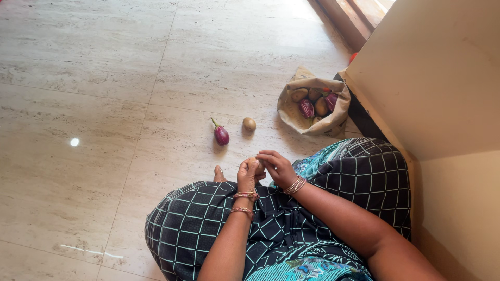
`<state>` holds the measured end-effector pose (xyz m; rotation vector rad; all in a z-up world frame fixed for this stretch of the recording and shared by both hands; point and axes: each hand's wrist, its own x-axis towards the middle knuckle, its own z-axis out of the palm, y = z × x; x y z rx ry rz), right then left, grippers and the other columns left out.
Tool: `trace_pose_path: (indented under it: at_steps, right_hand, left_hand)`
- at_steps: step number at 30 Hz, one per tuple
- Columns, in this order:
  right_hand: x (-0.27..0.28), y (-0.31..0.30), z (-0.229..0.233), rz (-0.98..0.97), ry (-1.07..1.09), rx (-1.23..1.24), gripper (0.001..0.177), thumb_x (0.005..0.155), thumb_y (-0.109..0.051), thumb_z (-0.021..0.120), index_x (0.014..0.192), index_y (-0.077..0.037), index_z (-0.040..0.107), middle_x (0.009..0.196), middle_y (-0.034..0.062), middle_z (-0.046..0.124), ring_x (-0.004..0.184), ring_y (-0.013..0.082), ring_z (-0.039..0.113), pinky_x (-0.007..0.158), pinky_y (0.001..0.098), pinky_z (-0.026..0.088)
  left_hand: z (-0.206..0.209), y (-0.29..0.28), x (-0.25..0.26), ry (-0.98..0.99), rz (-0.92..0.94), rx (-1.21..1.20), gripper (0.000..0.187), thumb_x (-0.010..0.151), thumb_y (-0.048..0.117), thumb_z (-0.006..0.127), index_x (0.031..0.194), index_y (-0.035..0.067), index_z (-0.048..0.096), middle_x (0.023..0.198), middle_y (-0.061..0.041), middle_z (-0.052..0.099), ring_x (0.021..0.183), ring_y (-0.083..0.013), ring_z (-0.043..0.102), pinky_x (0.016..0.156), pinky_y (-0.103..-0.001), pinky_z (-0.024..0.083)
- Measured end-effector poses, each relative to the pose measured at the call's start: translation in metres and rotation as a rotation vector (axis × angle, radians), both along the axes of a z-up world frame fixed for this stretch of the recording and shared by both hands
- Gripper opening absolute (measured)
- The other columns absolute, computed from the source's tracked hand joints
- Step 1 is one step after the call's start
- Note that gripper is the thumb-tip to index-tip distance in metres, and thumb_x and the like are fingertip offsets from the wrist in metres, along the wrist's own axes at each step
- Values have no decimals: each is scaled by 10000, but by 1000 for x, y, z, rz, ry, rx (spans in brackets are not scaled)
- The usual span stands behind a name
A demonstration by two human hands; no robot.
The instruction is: The person sits on the floor and peels potatoes and eggplants using a small knife. They handle the vegetables one at a time, removing the skin and placing the peeled items on the floor next to a sack of produce.
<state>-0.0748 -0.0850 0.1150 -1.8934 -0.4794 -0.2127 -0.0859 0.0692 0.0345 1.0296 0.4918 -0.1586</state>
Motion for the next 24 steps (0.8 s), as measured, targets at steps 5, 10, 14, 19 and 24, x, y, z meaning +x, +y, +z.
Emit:
trace_pose_path:
  at_steps: [5, 10, 14, 19, 24]
  right_hand:
    - [7, 1, -7, -57, 436, 89, 245, 964, -34, 625, 1187, -68, 721, 1167, 113, 732, 932, 279, 724, 795, 350, 593]
    - [-4, 1, 4, 36, -40, -67, 308, 920, 15, 610, 1209, -39, 704, 1239, 136, 693, 1091, 269, 702, 897, 342, 575]
    - [-2, -1, 3, -13, -52, -30, 283, 945, 18, 602, 1200, -42, 706, 1244, 132, 695, 1107, 268, 702, 921, 344, 574]
    - [8, 0, -5, -87, 488, 149, 246, 1009, -18, 588, 1203, -53, 734, 1151, 142, 732, 886, 315, 686, 770, 352, 576]
    - [-1, 0, -1, -6, 48, 11, 305, 949, 21, 583, 1223, -49, 698, 1230, 131, 693, 1016, 244, 702, 856, 311, 577]
  left_hand:
    - [-18, 1, 2, -42, 32, -19, 381, 919, 275, 751, 1181, 27, 629, 975, -87, 712, 756, -133, 687, 560, -209, 566]
    - [-21, 4, 3, -43, 60, 82, 359, 932, 287, 737, 1170, 46, 617, 974, -61, 709, 770, -108, 667, 610, -216, 570]
    - [-14, 0, 1, -95, -57, 158, 378, 900, 242, 758, 1207, 55, 640, 987, -62, 702, 794, -98, 668, 619, -205, 547]
    - [-9, -1, 1, -34, -37, 136, 414, 889, 246, 764, 1209, 56, 584, 1032, -90, 718, 823, -121, 691, 632, -207, 556]
    - [-6, 1, 2, -40, 17, 123, 414, 913, 276, 750, 1199, 44, 560, 1064, -106, 721, 879, -137, 707, 656, -229, 575]
